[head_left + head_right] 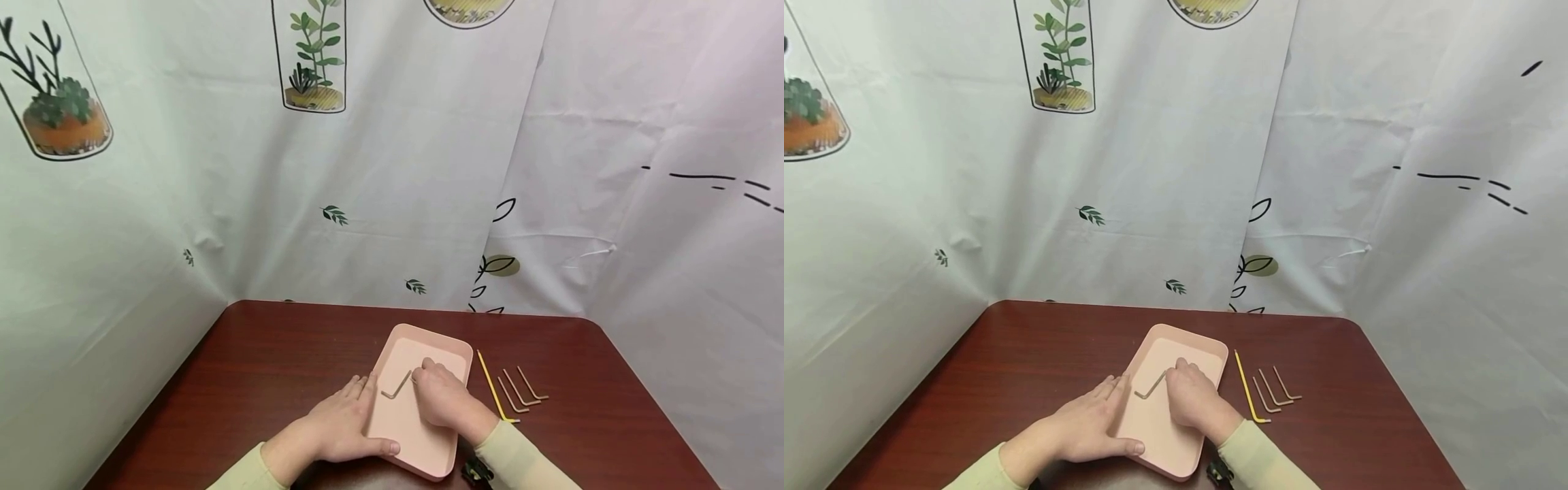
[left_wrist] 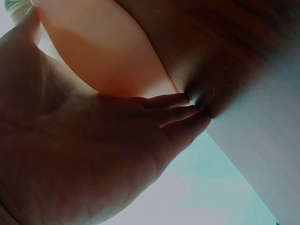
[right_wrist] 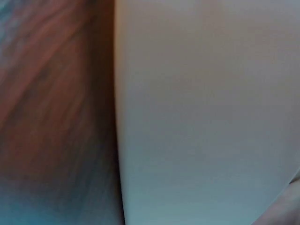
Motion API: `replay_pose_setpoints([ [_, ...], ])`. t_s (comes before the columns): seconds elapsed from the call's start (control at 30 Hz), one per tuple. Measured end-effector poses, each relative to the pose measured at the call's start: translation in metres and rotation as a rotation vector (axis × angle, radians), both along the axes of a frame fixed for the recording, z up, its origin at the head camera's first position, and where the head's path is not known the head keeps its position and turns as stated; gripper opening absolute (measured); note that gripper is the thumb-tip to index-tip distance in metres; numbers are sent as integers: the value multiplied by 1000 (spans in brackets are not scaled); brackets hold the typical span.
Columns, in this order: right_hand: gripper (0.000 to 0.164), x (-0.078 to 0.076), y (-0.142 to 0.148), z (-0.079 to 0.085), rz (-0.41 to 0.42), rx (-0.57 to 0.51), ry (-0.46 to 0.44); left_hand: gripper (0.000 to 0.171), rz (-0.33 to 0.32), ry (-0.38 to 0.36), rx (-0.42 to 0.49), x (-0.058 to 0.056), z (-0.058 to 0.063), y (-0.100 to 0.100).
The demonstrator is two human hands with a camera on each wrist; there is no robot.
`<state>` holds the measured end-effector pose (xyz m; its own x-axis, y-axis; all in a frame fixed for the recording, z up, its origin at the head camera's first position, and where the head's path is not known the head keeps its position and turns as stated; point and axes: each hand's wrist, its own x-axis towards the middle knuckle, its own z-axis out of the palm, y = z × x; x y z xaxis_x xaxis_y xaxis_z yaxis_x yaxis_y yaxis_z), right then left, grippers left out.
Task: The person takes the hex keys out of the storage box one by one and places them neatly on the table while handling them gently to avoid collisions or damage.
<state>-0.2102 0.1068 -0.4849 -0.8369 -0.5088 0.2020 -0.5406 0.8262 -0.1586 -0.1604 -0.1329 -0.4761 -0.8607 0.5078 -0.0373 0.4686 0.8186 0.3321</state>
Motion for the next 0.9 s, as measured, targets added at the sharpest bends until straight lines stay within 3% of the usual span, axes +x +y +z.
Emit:
replay_pose_setpoints([
  [0.3, 15, -1, 3, -1, 14, 4, 31, 137, -5, 3, -1, 0, 2, 1],
  [0.7, 18, 1, 2, 1, 2, 89, 7, 137, -3, -6, 4, 0, -1, 1],
  [0.9, 18, 0, 4, 0, 6, 83, 6, 136, -4, 4, 1, 0, -1, 1],
])
